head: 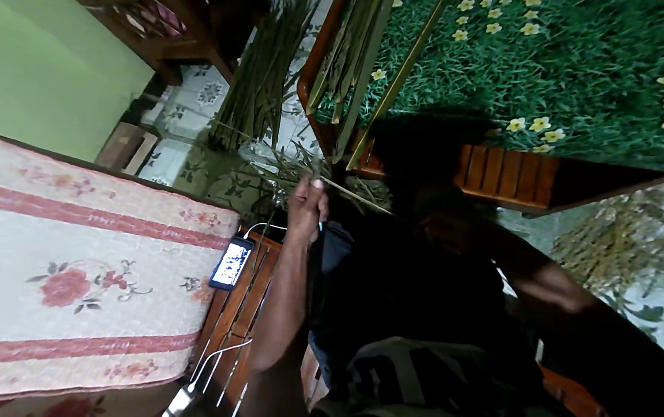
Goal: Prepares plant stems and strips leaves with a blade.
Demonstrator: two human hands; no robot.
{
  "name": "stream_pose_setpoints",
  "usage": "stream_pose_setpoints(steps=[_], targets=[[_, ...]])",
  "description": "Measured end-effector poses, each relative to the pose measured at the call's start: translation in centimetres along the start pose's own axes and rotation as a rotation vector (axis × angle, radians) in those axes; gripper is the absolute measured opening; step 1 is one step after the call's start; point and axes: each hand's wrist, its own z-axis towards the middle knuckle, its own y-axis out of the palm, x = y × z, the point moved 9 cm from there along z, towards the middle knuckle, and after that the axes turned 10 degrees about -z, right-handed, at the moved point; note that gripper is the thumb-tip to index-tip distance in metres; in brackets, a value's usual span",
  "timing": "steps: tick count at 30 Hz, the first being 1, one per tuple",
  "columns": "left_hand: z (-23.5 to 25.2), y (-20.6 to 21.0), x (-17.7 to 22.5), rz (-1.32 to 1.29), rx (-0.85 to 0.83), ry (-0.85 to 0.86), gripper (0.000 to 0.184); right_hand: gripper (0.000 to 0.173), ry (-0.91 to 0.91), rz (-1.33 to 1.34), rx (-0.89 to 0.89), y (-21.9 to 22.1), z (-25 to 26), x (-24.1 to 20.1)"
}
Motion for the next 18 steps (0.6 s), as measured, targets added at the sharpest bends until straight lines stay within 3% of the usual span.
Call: stream_pose_setpoints(steps=[5,11,14,18], targets=[[0.1,-2.5,0.6,-0.055,0.079,0.026,0.023,0.026,0.141,0.193,-0.072,0.3,-2.1,2.6],[-2.2,0.7,-3.6,-0.036,-0.045,-0.019,0.028,0.035,0.119,0.371,-0.153,1.5,0.1,-0.3],[-3.2,2.1,-4.7,-0.027,-0.065,-0.054,0.039,0.034,0.051,0.215,-0.105,1.7,2.4,-1.5],[-2.6,-0.5,-2.6,-0.04,0.041,-0.039,0.036,0.033,0.045,-0.06,0.0,1.1,2.9,-1.4]])
